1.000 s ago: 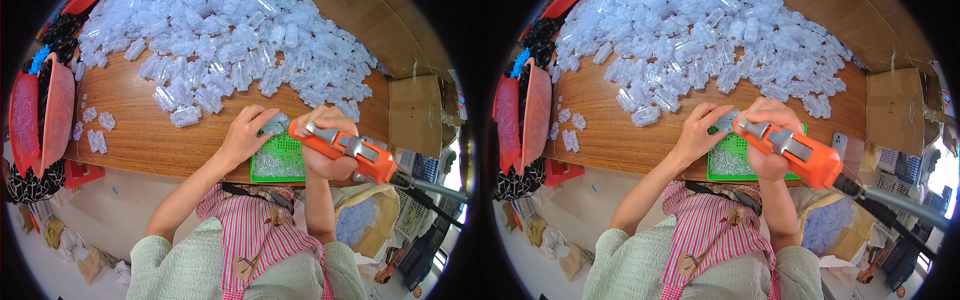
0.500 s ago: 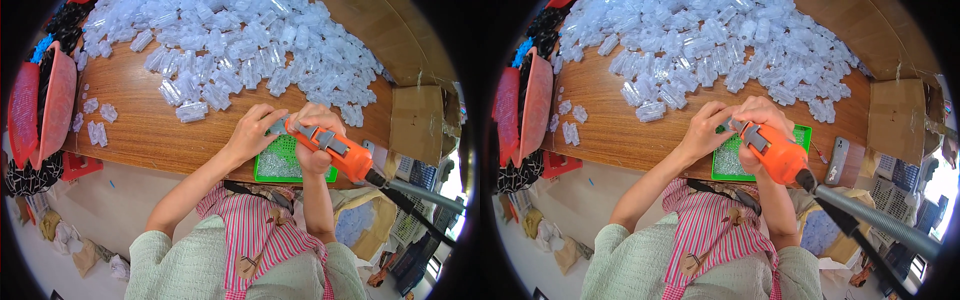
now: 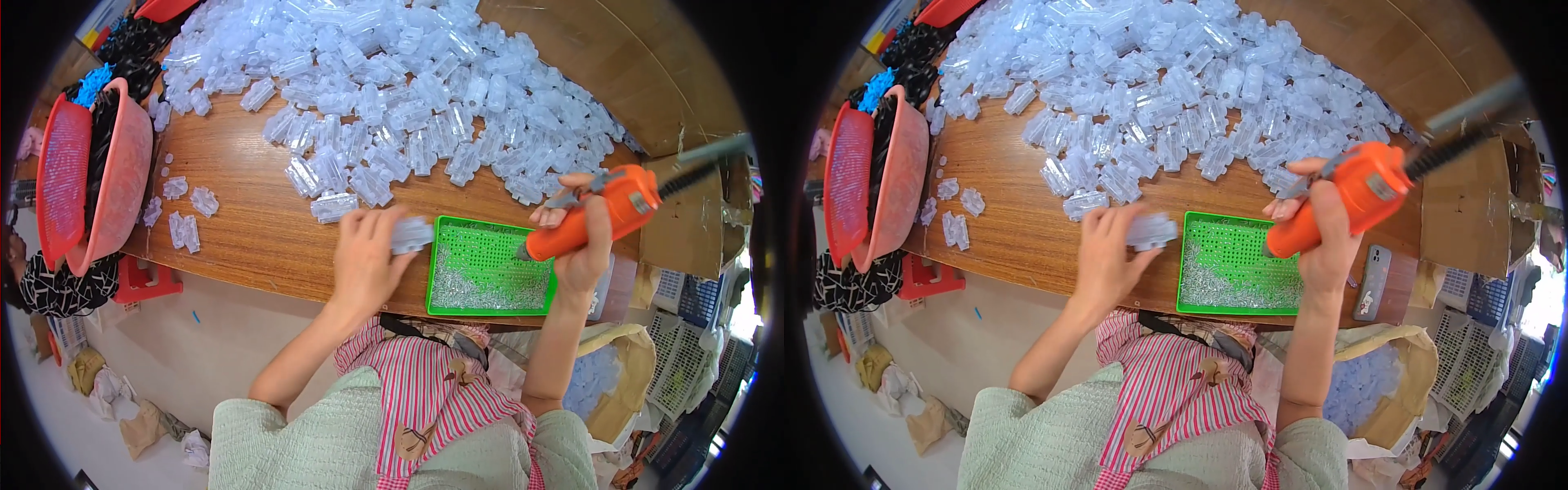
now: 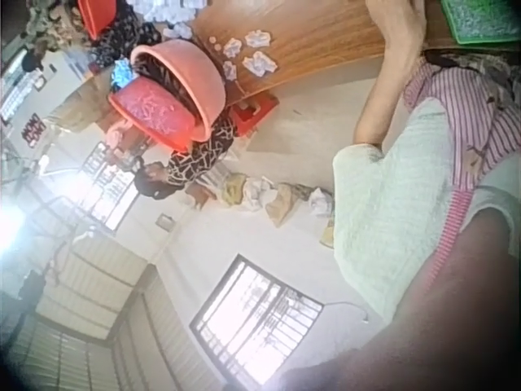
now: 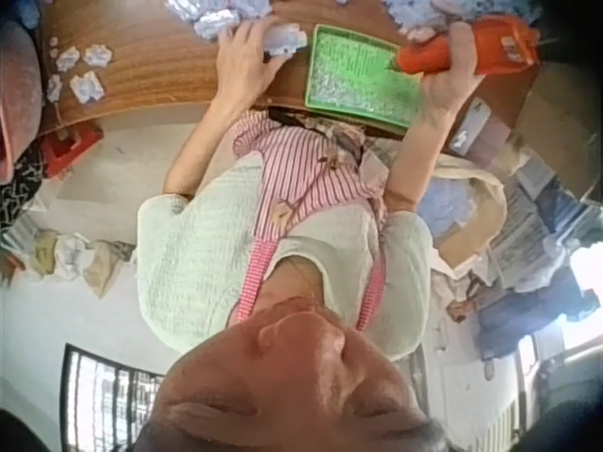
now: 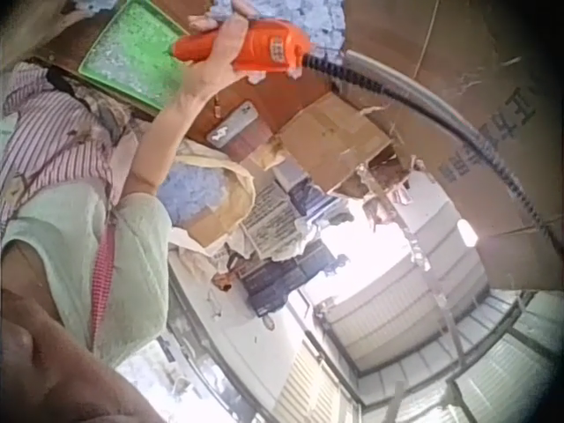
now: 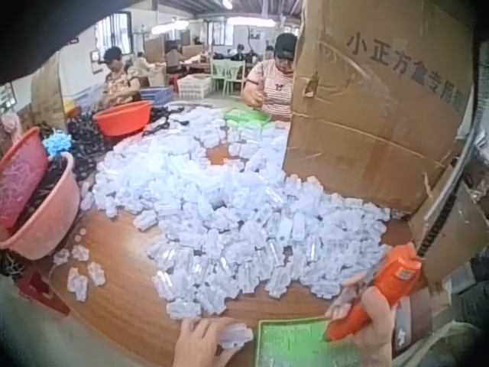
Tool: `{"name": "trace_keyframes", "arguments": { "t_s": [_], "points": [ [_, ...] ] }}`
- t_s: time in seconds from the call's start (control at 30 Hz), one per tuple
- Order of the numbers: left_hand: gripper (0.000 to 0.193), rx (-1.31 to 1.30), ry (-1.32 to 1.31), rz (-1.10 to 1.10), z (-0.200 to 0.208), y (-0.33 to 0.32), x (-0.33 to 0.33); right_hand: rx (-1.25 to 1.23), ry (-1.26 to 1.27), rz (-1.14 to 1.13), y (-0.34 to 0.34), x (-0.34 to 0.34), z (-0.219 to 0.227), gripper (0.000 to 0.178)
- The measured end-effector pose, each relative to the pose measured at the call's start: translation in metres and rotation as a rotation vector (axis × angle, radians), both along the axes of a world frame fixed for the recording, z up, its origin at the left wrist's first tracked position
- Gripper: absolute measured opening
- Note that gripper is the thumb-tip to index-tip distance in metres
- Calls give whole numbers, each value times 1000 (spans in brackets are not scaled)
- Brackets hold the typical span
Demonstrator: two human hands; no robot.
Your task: Assembling small green crystals into clear plastic housings using a specialized handheld tool.
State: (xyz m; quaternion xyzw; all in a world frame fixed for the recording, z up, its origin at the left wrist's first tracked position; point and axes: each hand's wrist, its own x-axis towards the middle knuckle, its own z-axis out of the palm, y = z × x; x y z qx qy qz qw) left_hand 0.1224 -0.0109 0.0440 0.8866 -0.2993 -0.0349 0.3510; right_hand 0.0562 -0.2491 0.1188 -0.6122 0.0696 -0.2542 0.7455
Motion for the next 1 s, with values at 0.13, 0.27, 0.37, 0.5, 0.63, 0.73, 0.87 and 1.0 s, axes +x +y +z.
{"name": "trace_keyframes", "arguments": {
  "t_s": [0.13, 0.27, 0.37, 0.5, 0.63, 0.73, 0.87, 1.0],
  "points": [
    [62, 171, -30, -13, -8, 27, 8, -147, 234, -147, -8, -1, -5, 41],
    [51, 52, -203, -78, -11, 8, 43, -28, 27, -12, -22, -4, -25, 57],
    [54, 154, -326, -12, -13, -14, 79, -125, 80, -165, -12, 0, -27, 65],
    [59, 249, -264, -122, -14, -19, 101, -163, 77, -122, -10, -7, -37, 73],
    [64, 303, -142, -189, -17, -13, 108, -203, 75, -178, -9, -9, -36, 94],
    [71, 136, -175, -240, -17, -11, 102, -116, 104, -218, -13, -13, -43, 95],
    [78, -334, 109, -246, -14, -13, 80, -129, 114, -231, -13, -16, -42, 96],
    [82, -349, 257, -200, 2, -13, 60, -114, 103, -267, -6, -14, -42, 98]
  ]
}}
